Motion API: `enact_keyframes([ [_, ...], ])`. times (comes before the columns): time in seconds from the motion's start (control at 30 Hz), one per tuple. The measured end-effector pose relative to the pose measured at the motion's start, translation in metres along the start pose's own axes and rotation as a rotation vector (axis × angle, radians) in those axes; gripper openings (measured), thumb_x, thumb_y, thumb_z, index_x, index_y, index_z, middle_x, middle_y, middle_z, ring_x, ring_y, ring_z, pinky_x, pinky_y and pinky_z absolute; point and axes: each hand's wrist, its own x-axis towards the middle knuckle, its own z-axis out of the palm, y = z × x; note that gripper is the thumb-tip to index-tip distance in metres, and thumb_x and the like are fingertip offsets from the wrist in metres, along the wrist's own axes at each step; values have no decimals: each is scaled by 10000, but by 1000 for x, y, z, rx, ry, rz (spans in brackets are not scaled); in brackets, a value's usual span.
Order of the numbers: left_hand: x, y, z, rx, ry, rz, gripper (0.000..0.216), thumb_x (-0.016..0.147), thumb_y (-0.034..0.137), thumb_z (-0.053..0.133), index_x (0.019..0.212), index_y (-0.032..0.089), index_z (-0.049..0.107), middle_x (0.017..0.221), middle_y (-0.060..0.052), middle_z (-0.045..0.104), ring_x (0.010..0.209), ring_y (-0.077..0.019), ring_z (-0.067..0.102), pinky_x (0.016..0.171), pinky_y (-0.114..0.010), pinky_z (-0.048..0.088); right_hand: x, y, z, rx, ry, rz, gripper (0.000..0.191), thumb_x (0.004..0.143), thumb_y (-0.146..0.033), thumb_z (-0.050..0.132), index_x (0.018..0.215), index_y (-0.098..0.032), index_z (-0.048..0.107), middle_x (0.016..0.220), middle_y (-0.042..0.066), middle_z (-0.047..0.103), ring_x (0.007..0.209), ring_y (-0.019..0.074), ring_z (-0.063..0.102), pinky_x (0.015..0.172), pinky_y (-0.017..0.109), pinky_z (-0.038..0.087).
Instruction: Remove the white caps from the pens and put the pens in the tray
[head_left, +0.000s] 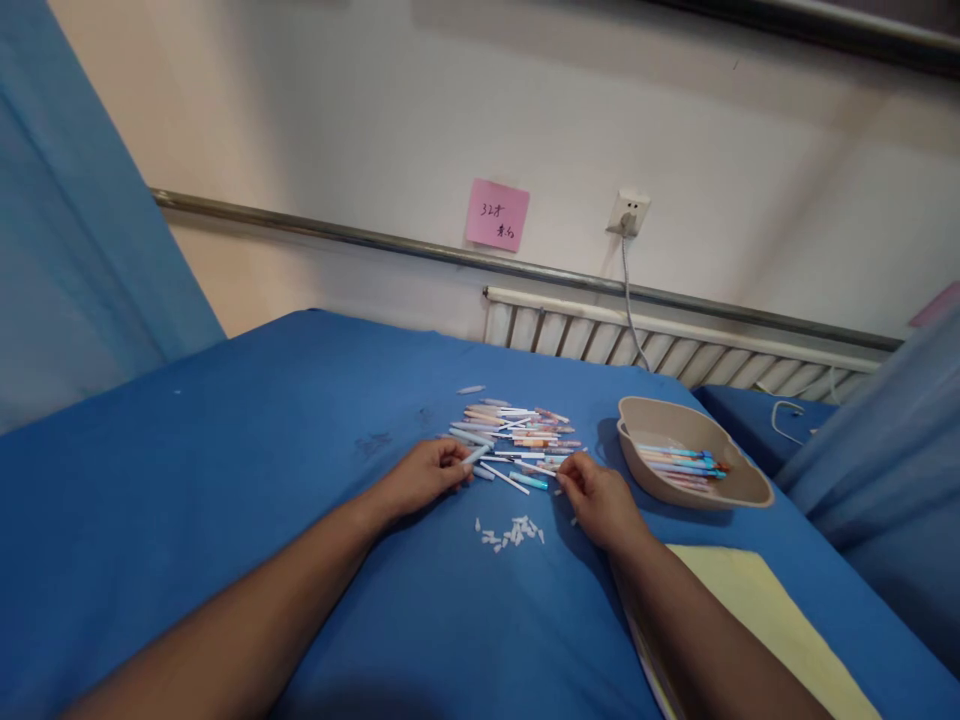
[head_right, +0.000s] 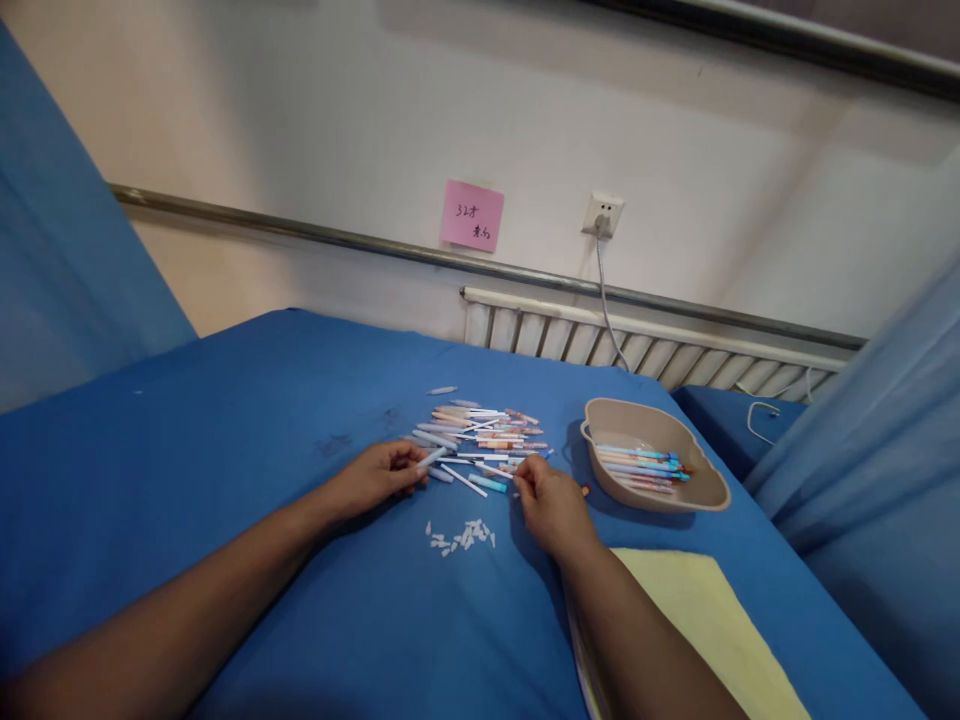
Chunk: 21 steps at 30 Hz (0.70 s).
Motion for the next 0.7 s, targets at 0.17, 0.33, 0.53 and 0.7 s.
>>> enact_keyframes([
  [0.17, 1, -2, 0, -14, 13, 2, 282, 701, 410, 603, 820, 155, 586, 709, -8, 631, 579, -116, 526, 530, -215, 378, -4, -5, -2, 85, -42, -84, 70, 839, -233, 474, 814, -220, 538, 673, -7, 629, 607, 160, 583, 567, 249, 374],
  [0.33, 0, -1, 0, -5, 3, 9, 276, 703, 402, 599, 810, 148, 584, 700, -10, 629, 554, -111, 509, 517, -215, 365, -6, -4, 2, -68, -67, -32, 74, 849, -245, 479, 847, -219, 548, 698, 10, 653, 643, 180, 605, 568, 260, 352],
  [0.53, 1, -4, 0, 7, -5, 32, 232, 707, 354, 581, 795, 140, 580, 690, -8, 618, 567, -115, 509, 520, -215, 363, -6, -3, 2, -129, -85, -17, 77, 847, -241, 505, 844, -206, 574, 766, 28, 660, 722, 188, 612, 627, 274, 376],
  [0.7, 2, -6, -1, -24, 1, 25, 235, 685, 361, 582, 784, 149, 586, 675, 6, 611, 568, -117, 509, 523, -213, 356, -8, -6, 6, -145, -125, -100, 106, 845, -233, 515, 826, -195, 612, 879, 49, 638, 819, 178, 592, 720, 267, 401],
])
